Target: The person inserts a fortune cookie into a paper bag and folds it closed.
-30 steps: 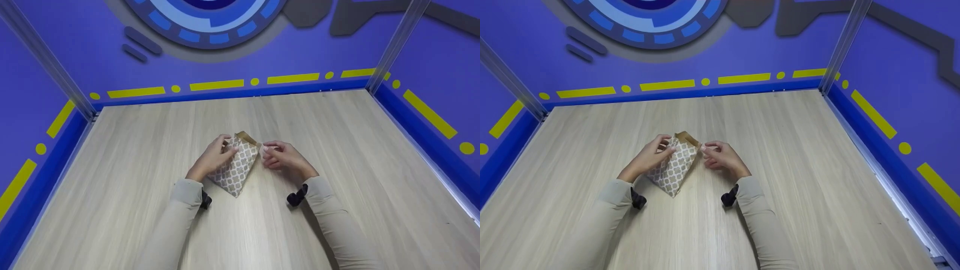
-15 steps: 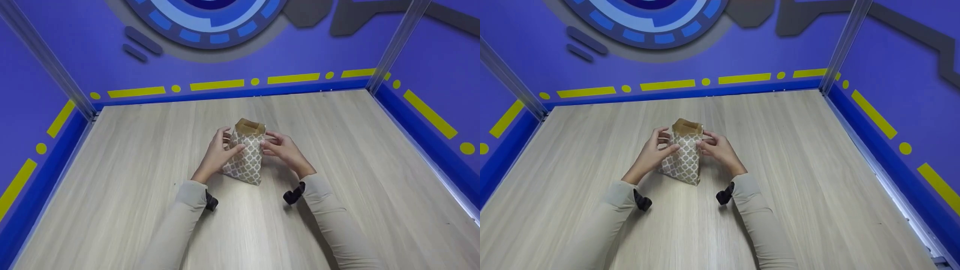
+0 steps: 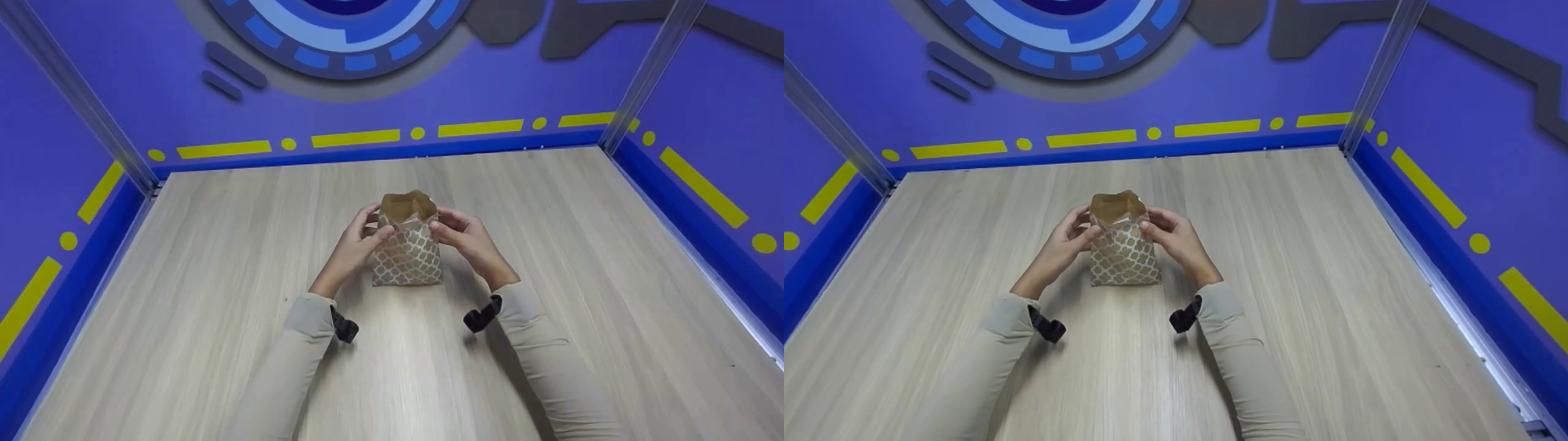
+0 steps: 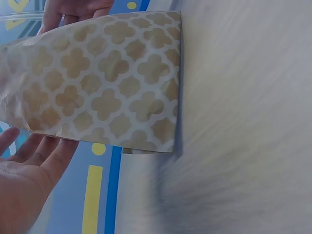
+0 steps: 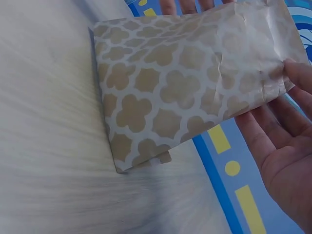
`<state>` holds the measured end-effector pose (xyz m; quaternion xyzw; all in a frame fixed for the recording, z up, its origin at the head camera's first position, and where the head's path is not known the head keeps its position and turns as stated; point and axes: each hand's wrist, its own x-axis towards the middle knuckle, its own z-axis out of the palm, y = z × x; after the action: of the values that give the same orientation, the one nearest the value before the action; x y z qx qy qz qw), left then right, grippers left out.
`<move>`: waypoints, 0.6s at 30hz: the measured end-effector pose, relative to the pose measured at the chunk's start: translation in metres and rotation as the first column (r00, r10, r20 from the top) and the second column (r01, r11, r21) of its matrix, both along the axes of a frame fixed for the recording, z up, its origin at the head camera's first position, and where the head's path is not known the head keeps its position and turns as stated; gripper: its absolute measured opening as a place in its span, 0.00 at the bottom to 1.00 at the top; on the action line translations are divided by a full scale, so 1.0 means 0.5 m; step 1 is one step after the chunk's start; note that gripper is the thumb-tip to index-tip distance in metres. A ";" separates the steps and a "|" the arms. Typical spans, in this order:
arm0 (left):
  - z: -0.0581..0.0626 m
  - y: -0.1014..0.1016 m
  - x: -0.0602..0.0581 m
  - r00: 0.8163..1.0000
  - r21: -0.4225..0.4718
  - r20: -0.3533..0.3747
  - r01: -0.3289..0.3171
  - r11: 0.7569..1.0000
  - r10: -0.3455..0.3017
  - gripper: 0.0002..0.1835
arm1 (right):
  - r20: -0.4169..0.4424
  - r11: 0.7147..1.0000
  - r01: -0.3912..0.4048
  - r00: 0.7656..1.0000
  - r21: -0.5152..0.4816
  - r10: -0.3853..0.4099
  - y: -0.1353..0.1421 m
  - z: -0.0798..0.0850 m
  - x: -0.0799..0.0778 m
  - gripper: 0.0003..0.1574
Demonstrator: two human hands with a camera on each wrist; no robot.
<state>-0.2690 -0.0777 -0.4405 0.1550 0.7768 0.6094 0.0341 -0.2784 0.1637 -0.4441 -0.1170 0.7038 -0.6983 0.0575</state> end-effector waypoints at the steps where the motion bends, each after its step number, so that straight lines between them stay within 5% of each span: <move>1: 0.000 0.000 0.000 1.000 0.002 -0.003 0.007 1.000 -0.007 0.32 | -0.006 1.000 -0.006 1.000 0.003 0.006 0.000 0.000 0.001 0.30; 6: 0.002 0.002 0.001 0.999 0.020 -0.020 0.030 0.999 -0.030 0.30 | -0.031 0.999 -0.036 0.999 -0.009 0.036 0.000 0.003 0.001 0.28; 18: -0.001 0.011 0.003 0.998 0.116 -0.053 -0.029 0.993 0.035 0.23 | -0.080 0.998 -0.048 0.996 -0.041 0.045 -0.005 0.012 0.008 0.29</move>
<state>-0.2676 -0.0723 -0.4408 0.1608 0.7435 0.6491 -0.0062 -0.2744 0.1612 -0.4381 -0.1622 0.6874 -0.7066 0.0432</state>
